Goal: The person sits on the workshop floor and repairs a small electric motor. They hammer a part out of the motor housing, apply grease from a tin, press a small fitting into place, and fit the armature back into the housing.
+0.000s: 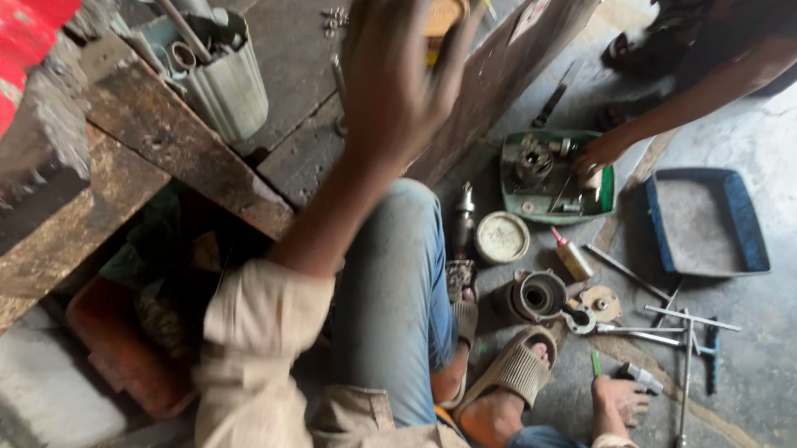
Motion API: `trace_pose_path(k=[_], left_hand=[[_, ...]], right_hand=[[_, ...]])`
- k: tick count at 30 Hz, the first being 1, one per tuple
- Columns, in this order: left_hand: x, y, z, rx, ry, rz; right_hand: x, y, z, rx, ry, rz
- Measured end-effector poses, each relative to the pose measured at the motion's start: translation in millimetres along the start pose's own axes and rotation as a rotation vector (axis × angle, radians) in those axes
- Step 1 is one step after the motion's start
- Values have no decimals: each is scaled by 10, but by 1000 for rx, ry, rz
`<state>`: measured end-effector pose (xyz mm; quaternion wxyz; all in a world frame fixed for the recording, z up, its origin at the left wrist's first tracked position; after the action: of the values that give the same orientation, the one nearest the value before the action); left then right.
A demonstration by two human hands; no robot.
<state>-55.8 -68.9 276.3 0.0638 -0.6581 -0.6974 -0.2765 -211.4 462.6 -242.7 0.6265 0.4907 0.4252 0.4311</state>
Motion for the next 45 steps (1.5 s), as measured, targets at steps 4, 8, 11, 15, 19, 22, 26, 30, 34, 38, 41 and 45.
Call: trace_pose_path(k=[4, 8, 11, 15, 19, 22, 26, 30, 34, 38, 41, 45], left_hand=[[-590, 377, 755, 188, 149, -211], [-1043, 443, 890, 103, 252, -210], [-1370, 377, 862, 2, 471, -81], [-1846, 73, 1029, -274, 856, 95], [-1821, 86, 955, -213, 623, 27], [-1883, 21, 993, -279, 691, 40], [-1795, 50, 954, -236, 624, 46], [-1815, 9, 971, -257, 655, 82], [-1793, -11, 969, -261, 619, 35], [-1777, -20, 963, -263, 619, 37], [-1786, -48, 971, -295, 639, 28], [-1801, -56, 983, -302, 645, 15]], right_hand=[[-81, 65, 37, 22, -12, -22], [-133, 72, 8, 50, -14, -65], [-186, 135, -66, 105, -19, -128], [-255, 418, -271, 275, -24, -343], [-444, 982, -581, 497, 31, -664], [-787, 1268, -829, 554, 182, -869], [-1552, 1267, -939, 349, 617, -974], [-2170, 811, -597, 43, 852, -619], [-2565, 419, -31, -180, 996, -484], [-2622, 110, 377, -477, 871, -399], [-2801, 394, 688, -146, 1194, -160], [-2781, 536, 861, 4, 1181, -130]])
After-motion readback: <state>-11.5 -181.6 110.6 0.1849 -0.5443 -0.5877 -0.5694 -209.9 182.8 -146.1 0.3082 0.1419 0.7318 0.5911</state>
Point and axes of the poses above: each hand's wrist, its own z-axis away from the middle knuckle, its own y-axis out of the back of the hand, x = y × z, the point moved 9 cm from there along -z, towards the middle knuckle, and after that the axes turned 15 degrees about y, right-handed, at the moved point
